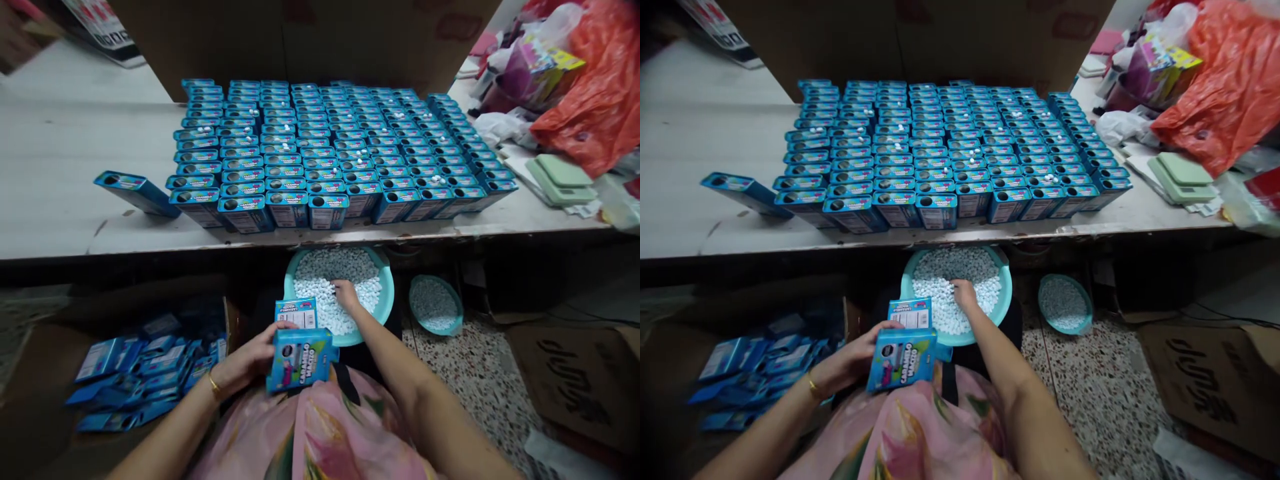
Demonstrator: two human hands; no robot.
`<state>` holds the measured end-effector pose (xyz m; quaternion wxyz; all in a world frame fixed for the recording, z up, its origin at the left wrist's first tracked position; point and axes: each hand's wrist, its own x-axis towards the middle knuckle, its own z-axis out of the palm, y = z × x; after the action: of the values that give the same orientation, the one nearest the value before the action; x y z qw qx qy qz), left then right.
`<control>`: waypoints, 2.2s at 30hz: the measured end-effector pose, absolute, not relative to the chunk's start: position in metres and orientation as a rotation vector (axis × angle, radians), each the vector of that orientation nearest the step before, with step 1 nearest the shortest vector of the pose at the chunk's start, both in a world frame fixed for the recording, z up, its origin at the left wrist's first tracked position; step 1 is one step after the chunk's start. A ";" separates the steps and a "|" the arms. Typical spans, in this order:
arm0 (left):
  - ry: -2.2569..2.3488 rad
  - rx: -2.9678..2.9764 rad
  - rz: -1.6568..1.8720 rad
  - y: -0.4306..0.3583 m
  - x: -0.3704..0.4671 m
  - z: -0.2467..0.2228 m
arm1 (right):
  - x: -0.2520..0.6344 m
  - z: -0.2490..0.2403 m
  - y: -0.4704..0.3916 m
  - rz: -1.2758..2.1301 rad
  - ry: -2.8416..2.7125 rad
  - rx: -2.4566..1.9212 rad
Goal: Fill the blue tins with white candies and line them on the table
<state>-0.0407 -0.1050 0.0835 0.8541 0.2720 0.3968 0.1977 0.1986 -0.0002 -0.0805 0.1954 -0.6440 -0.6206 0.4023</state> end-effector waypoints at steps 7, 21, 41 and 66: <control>0.658 1.364 0.184 -0.107 0.009 0.088 | 0.201 -0.066 -0.021 1.123 -1.532 -1.722; 0.705 1.940 0.196 -0.102 0.028 0.098 | 0.212 -0.070 -0.026 1.088 -1.217 -1.751; 1.451 1.039 1.048 -0.050 -0.028 0.109 | 0.249 -0.046 -0.044 1.119 -1.160 -1.836; 1.002 1.862 0.731 -0.052 0.057 0.038 | 0.212 -0.020 -0.018 1.070 -1.217 -1.801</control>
<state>0.0571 -0.0522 0.0382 0.4368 0.7487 0.4028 0.2940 0.2116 -0.0175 -0.0202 0.3519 -0.6958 -0.4704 0.4133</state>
